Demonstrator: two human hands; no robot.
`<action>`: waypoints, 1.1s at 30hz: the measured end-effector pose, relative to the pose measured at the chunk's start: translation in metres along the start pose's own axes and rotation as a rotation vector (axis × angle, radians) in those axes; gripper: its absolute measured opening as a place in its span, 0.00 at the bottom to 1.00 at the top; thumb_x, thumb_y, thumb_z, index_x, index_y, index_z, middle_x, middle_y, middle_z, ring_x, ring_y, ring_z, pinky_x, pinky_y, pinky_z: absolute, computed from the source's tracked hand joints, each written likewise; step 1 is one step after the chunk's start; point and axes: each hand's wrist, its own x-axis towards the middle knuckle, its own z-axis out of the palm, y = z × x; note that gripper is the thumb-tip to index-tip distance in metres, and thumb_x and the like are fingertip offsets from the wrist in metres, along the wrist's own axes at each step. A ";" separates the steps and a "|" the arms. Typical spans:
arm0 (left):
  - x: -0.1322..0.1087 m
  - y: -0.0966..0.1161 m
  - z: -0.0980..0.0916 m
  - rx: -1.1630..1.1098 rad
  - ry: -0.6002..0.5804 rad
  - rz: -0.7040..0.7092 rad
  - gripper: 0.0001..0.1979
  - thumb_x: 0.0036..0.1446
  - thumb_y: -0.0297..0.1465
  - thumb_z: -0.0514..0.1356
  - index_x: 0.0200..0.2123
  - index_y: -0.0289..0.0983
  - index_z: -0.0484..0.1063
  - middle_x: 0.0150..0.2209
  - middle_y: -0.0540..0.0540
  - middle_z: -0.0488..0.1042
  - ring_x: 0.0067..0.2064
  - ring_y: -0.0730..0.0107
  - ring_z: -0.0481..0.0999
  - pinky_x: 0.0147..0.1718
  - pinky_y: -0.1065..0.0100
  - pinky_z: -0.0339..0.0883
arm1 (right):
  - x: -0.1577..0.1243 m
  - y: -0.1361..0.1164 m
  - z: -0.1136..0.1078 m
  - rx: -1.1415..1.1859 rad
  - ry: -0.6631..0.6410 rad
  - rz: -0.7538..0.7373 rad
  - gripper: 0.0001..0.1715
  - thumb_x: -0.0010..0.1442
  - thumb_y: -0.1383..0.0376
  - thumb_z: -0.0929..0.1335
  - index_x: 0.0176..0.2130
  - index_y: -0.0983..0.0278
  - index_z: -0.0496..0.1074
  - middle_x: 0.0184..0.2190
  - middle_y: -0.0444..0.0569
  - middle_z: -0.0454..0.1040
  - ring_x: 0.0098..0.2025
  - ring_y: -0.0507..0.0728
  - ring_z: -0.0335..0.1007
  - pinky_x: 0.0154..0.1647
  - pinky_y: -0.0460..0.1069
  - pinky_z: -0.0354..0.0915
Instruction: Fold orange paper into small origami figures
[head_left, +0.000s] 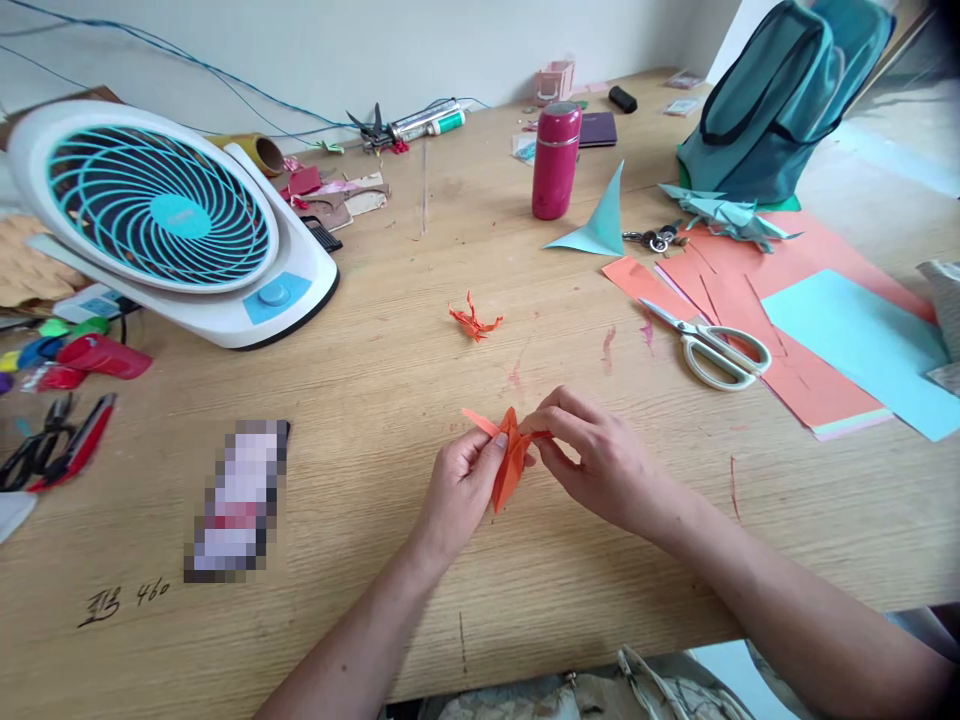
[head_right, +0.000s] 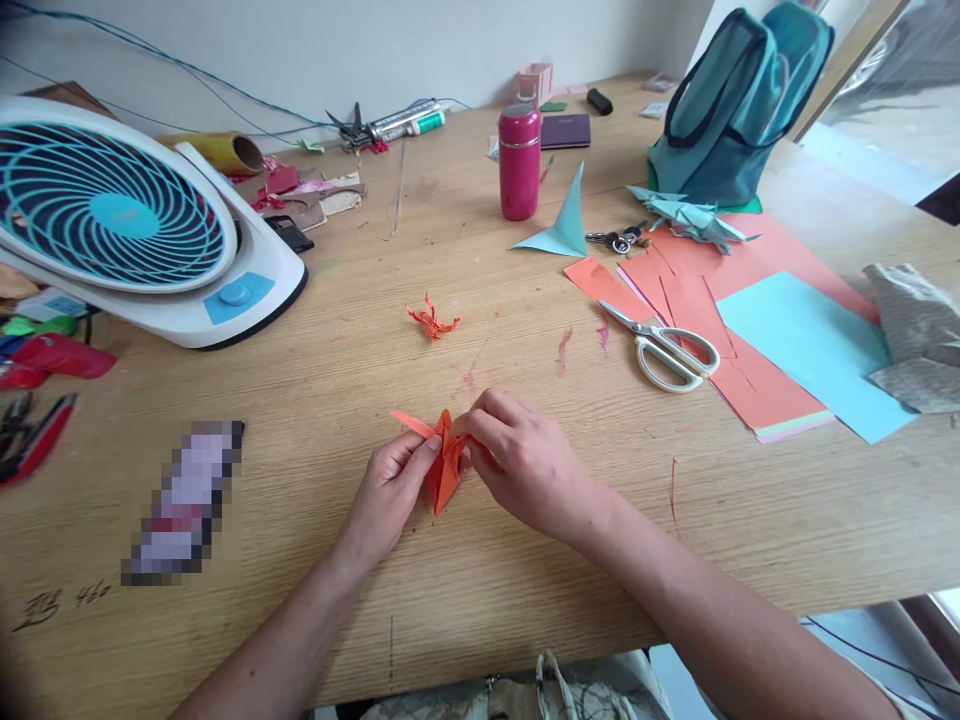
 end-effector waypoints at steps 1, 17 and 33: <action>0.001 -0.002 -0.001 0.005 -0.007 0.009 0.16 0.64 0.41 0.60 0.33 0.34 0.79 0.30 0.45 0.80 0.32 0.68 0.77 0.34 0.70 0.69 | 0.000 0.001 -0.001 -0.036 -0.003 -0.027 0.12 0.66 0.74 0.62 0.41 0.62 0.73 0.37 0.51 0.72 0.37 0.55 0.69 0.37 0.50 0.66; -0.001 0.004 -0.002 0.110 0.080 0.109 0.18 0.64 0.38 0.58 0.23 0.36 0.70 0.21 0.52 0.67 0.24 0.75 0.64 0.25 0.72 0.58 | -0.002 -0.008 -0.001 -0.480 -0.109 -0.289 0.11 0.69 0.71 0.62 0.38 0.64 0.73 0.36 0.52 0.76 0.34 0.57 0.64 0.36 0.52 0.59; 0.008 0.001 -0.010 -0.127 0.030 -0.055 0.11 0.56 0.35 0.65 0.32 0.38 0.65 0.26 0.53 0.73 0.24 0.74 0.76 0.18 0.77 0.63 | -0.003 0.008 0.003 -0.154 -0.008 -0.081 0.09 0.68 0.74 0.63 0.39 0.63 0.70 0.34 0.49 0.74 0.32 0.53 0.71 0.33 0.47 0.63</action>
